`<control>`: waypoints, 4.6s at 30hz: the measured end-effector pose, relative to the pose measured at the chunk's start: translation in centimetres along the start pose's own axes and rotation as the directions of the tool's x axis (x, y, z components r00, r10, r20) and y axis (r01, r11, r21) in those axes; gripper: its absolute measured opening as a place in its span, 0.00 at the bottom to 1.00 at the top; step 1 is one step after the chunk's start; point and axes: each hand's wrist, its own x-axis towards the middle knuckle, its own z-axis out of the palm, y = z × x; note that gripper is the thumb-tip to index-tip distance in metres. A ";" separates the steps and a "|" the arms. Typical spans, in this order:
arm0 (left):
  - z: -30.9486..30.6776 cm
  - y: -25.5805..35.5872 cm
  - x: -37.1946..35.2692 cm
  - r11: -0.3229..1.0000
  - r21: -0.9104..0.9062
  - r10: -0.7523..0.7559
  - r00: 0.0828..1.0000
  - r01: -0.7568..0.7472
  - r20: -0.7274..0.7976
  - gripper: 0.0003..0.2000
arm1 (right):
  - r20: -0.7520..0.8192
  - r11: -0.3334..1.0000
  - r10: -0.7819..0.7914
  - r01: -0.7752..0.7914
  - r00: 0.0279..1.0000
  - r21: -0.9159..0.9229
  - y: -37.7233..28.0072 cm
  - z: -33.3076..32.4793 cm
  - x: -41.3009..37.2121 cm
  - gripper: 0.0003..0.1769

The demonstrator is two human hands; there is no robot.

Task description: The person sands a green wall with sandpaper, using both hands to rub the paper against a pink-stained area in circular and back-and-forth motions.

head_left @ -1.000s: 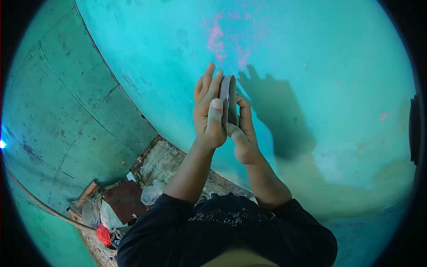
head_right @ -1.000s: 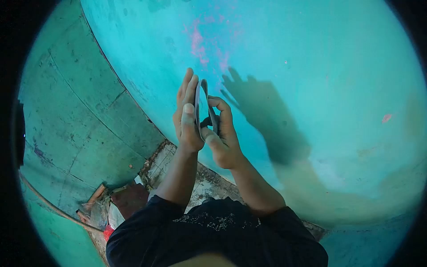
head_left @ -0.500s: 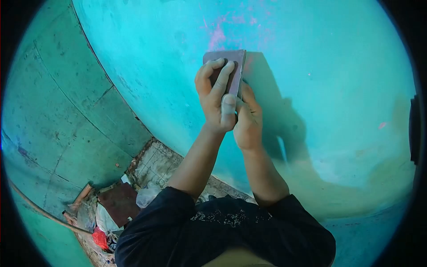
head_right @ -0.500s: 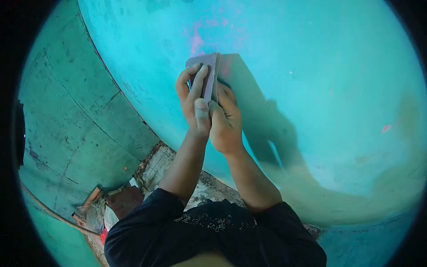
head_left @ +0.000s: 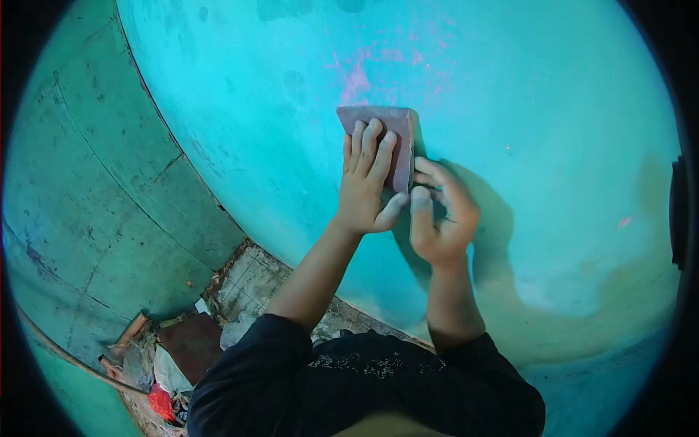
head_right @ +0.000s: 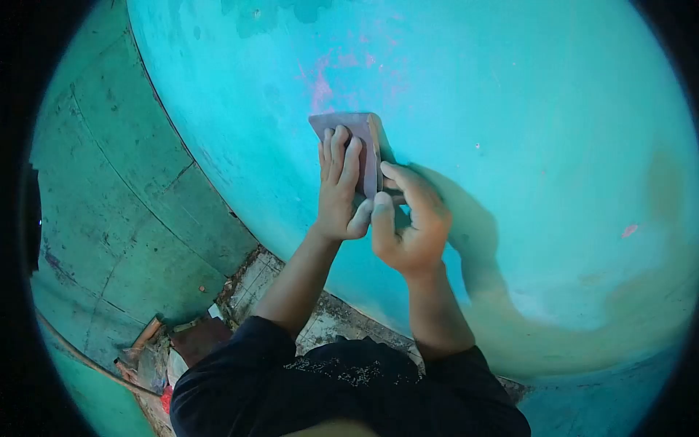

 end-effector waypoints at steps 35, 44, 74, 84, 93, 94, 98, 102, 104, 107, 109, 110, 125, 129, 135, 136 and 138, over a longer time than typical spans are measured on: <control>0.0 -1.1 8.3 0.979 0.201 0.097 0.960 -0.044 -0.262 0.55 | -0.029 0.824 -0.562 0.556 0.827 -0.107 1.6 -3.6 3.2 0.05; 0.7 -1.5 10.9 0.962 0.243 0.213 0.905 -0.128 -0.368 0.45 | -0.035 0.824 -0.563 0.559 0.825 -0.091 1.4 -3.7 3.2 0.05; 1.0 -1.3 -1.4 0.988 0.098 0.108 0.988 -0.119 0.107 0.38 | -0.064 0.832 -0.542 0.526 0.838 -0.177 1.4 -2.6 2.7 0.04; -0.4 -2.3 1.3 0.913 0.217 0.319 0.935 -0.347 0.155 0.25 | -0.045 0.821 -0.552 0.534 0.832 -0.202 1.4 -2.5 2.7 0.04; -1.1 -2.7 0.8 0.788 0.212 0.502 0.802 -0.578 0.324 0.33 | 0.019 0.804 -0.562 0.551 0.827 -0.226 1.2 -3.0 2.5 0.04; -1.7 -2.6 0.5 0.787 0.152 0.500 0.762 -0.598 0.411 0.29 | 0.021 0.795 -0.574 0.563 0.819 -0.224 1.4 -3.0 2.5 0.04; -3.1 -7.6 4.8 0.860 0.311 0.402 0.912 -0.405 0.077 0.29 | -0.002 0.805 -0.573 0.562 0.820 -0.191 1.8 -3.2 2.8 0.04; -3.0 -6.1 -0.8 0.748 0.151 0.519 0.712 -0.646 0.473 0.34 | 0.053 0.770 -0.590 0.581 0.806 -0.263 1.4 -2.5 3.1 0.04; -3.8 -6.2 0.3 0.629 0.033 0.625 0.530 -0.777 0.574 0.33 | 0.026 0.771 -0.604 0.591 0.797 -0.238 1.7 -2.6 3.0 0.04; -4.4 -8.6 6.0 0.708 0.467 0.531 0.835 -0.529 0.141 0.28 | -0.022 0.790 -0.590 0.571 0.807 -0.221 1.6 -2.7 3.1 0.05; -2.6 -7.9 5.9 0.929 0.291 0.293 0.935 -0.229 -0.202 0.25 | 0.029 0.753 -0.610 0.591 0.792 -0.289 1.6 -2.3 3.2 0.06; -2.9 -7.8 4.4 0.830 0.279 0.472 0.874 -0.484 0.112 0.25 | 0.061 0.726 -0.624 0.607 0.779 -0.323 1.8 -2.2 3.4 0.06; -6.9 -9.0 7.7 0.842 0.328 0.415 0.903 -0.428 0.115 0.24 | 0.744 0.764 -0.381 0.640 0.549 -0.081 -1.2 -4.3 8.5 0.05; -4.2 -8.7 5.3 0.849 0.305 0.425 0.900 -0.432 0.092 0.26 | 0.782 0.625 -0.487 0.781 0.390 -0.001 -1.6 -1.9 12.0 0.04; -5.3 -8.6 5.5 0.831 0.407 0.384 0.920 -0.380 0.075 0.22 | 0.707 0.647 -0.480 0.754 0.518 -0.113 -2.2 -3.0 11.5 0.06; -5.1 -8.3 4.8 0.833 0.399 0.381 0.921 -0.382 0.086 0.22 | 0.705 0.656 -0.473 0.745 0.528 -0.118 -2.3 -2.8 11.3 0.06; -3.5 -6.8 2.5 0.818 0.334 0.428 0.883 -0.468 0.191 0.20 | 0.649 0.669 -0.531 0.740 0.545 -0.074 -2.2 -2.5 11.6 0.07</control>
